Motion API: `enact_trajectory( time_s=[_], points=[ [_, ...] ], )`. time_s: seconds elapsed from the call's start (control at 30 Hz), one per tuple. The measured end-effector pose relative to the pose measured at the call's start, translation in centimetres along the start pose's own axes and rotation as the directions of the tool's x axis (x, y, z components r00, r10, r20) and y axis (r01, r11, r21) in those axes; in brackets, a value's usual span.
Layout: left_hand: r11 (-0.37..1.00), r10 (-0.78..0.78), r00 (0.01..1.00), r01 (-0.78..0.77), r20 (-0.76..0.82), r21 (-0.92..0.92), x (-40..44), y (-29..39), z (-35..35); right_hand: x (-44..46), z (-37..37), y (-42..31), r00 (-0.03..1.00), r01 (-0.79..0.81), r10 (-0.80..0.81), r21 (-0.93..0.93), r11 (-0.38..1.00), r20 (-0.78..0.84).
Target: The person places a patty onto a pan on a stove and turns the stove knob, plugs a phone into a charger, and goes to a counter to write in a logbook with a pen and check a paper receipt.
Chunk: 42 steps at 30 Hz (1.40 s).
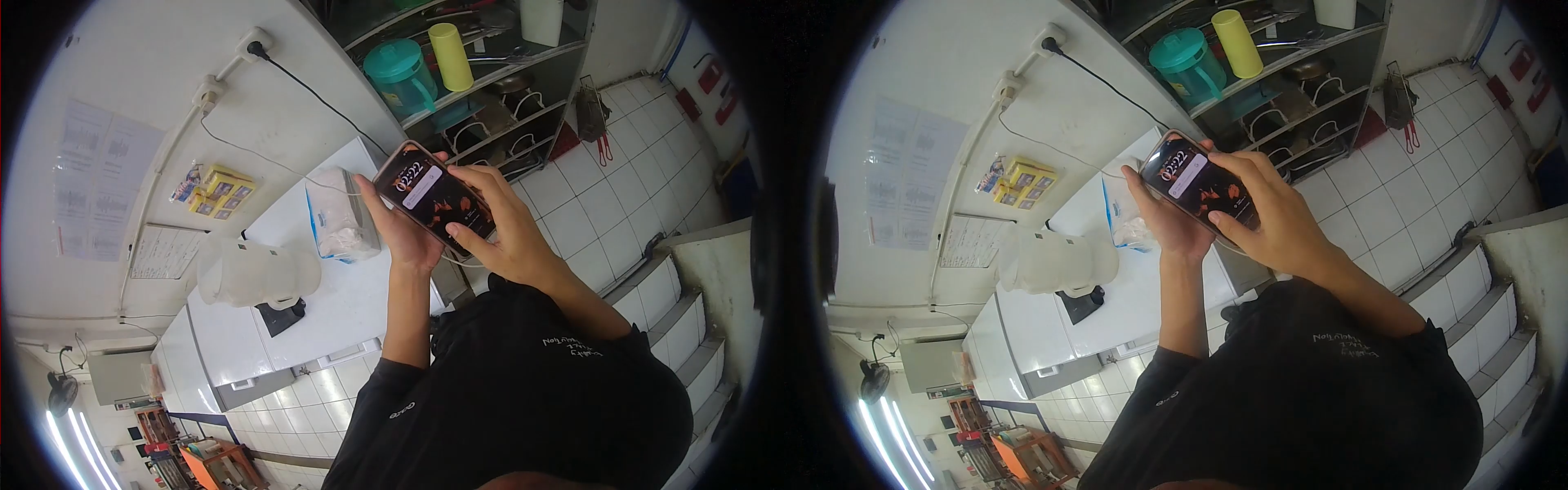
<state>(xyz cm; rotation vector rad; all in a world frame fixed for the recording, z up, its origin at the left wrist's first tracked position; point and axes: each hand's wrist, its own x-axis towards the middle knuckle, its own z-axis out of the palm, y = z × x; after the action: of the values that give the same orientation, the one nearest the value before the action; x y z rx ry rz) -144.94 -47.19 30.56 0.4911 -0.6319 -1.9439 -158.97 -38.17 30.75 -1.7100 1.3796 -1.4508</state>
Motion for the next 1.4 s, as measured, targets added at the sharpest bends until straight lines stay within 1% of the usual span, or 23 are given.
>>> enact_trajectory(
  time_s=[0.2, 0.4, 0.47, 0.5, 0.53, 0.6, 0.63, 0.67, 0.73, 0.77, 0.8, 0.83, 0.87, 0.9, 1.0, 1.07, 1.1, 1.13, 1.2, 1.27, 1.33, 1.37, 1.4],
  points=[
    [0.998, -0.042, 0.999, 0.042, -0.014, -0.055, 0.0, -0.4, 0.5, -0.5, -0.2, 0.2, 0.998, -0.061, 0.061, 0.033, 0.998, -0.007],
    [1.0, 0.012, 0.999, -0.011, -0.048, 0.02, 0.2, -0.7, 1.4, -1.2, 0.2, 1.0, 0.995, 0.018, -0.023, -0.051, 0.999, -0.1],
    [0.999, 0.04, 0.996, -0.039, -0.082, 0.01, 0.5, -0.7, 1.9, -1.2, 0.3, 2.3, 0.992, -0.097, 0.108, 0.146, 0.984, -0.069],
    [0.999, 0.027, 0.999, -0.029, -0.042, -0.046, 0.7, -0.6, 2.2, -0.7, -0.6, 1.7, 0.964, -0.259, 0.267, 0.298, 0.919, 0.014],
    [0.999, 0.033, 0.999, -0.034, -0.028, -0.04, 1.0, -0.4, 2.5, -0.4, -1.0, 2.7, 0.967, -0.244, 0.254, 0.3, 0.922, 0.005],
    [0.998, 0.044, 0.997, -0.047, 0.062, 0.044, 1.7, 0.0, 2.8, 0.8, -1.7, 5.0, 0.899, -0.437, 0.341, 0.62, 0.652, 0.275],
    [0.997, 0.026, 0.992, -0.035, 0.127, 0.066, 2.8, 0.2, 2.0, 1.4, -2.4, 5.2, 0.893, -0.449, 0.276, 0.661, 0.601, 0.356],
    [0.997, 0.029, 0.991, -0.038, 0.134, 0.069, 3.5, 0.6, 1.7, 2.4, -2.8, 5.2, 0.897, -0.442, 0.27, 0.663, 0.604, 0.351],
    [0.982, -0.069, 0.997, 0.075, -0.042, 0.171, 4.6, 1.7, 2.6, 5.0, -3.2, 4.9, 0.937, -0.346, 0.269, 0.698, 0.626, 0.223],
    [0.982, 0.021, 0.992, -0.044, 0.127, 0.182, 4.9, 1.8, 3.6, 6.7, -3.2, 4.7, 0.97, -0.234, 0.219, 0.642, 0.73, 0.104],
    [0.982, 0.022, 0.991, -0.046, 0.131, 0.184, 4.7, 2.0, 3.9, 8.8, -3.3, 4.4, 0.986, -0.152, 0.165, 0.584, 0.798, 0.032],
    [0.963, 0.058, 0.995, -0.079, 0.086, 0.259, 4.5, 2.3, 4.1, 11.1, -3.7, 4.2, 0.994, -0.069, 0.102, 0.514, 0.855, -0.036],
    [0.937, 0.101, 0.994, -0.11, 0.044, 0.333, 4.2, 2.6, 4.1, 13.5, -4.0, 4.5, 0.993, -0.097, 0.115, 0.454, 0.886, -0.012],
    [0.948, 0.101, 0.994, -0.112, 0.051, 0.298, 3.7, 2.6, 3.8, 15.8, -4.0, 5.0, 0.991, -0.124, 0.131, 0.392, 0.911, 0.011],
    [0.93, 0.107, 0.99, -0.134, 0.096, 0.341, 2.3, 1.8, 1.4, 21.9, -3.1, 5.9, 0.993, -0.086, 0.11, 0.378, 0.922, -0.041],
    [0.942, 0.112, 0.989, -0.136, 0.096, 0.307, 1.4, 1.5, -0.3, 24.2, -2.9, 5.5, 0.971, -0.218, 0.239, 0.422, 0.88, 0.004],
    [0.898, 0.166, 0.984, -0.179, 0.067, 0.401, 1.1, 1.4, -0.8, 24.8, -2.9, 5.4, 0.961, -0.257, 0.273, 0.454, 0.853, 0.032],
    [0.844, 0.223, 0.974, -0.214, 0.043, 0.492, 0.8, 1.5, -1.3, 25.2, -2.7, 5.3, 0.963, -0.252, 0.266, 0.448, 0.858, 0.033],
    [0.813, 0.233, 0.971, -0.223, 0.051, 0.538, 0.1, 2.0, -2.1, 25.5, -2.3, 5.5, 0.95, -0.285, 0.304, 0.592, 0.754, 0.069],
    [0.78, 0.243, 0.968, -0.23, 0.058, 0.582, -0.2, 2.5, -2.4, 25.8, -2.0, 6.0, 0.965, -0.253, 0.24, 0.619, 0.743, 0.107],
    [0.766, 0.222, 0.975, -0.191, 0.026, 0.614, -0.4, 2.9, -2.7, 26.2, -1.5, 6.2, 0.967, -0.198, 0.254, 0.547, 0.813, -0.027],
    [0.768, 0.221, 0.975, -0.191, 0.027, 0.612, -0.4, 2.9, -2.8, 26.4, -1.2, 6.3, 0.967, -0.198, 0.253, 0.545, 0.815, -0.028],
    [0.763, 0.222, 0.975, -0.19, 0.025, 0.617, -0.4, 2.8, -3.0, 26.2, -0.7, 5.6, 0.958, -0.169, 0.272, 0.581, 0.796, -0.094]
  ],
)
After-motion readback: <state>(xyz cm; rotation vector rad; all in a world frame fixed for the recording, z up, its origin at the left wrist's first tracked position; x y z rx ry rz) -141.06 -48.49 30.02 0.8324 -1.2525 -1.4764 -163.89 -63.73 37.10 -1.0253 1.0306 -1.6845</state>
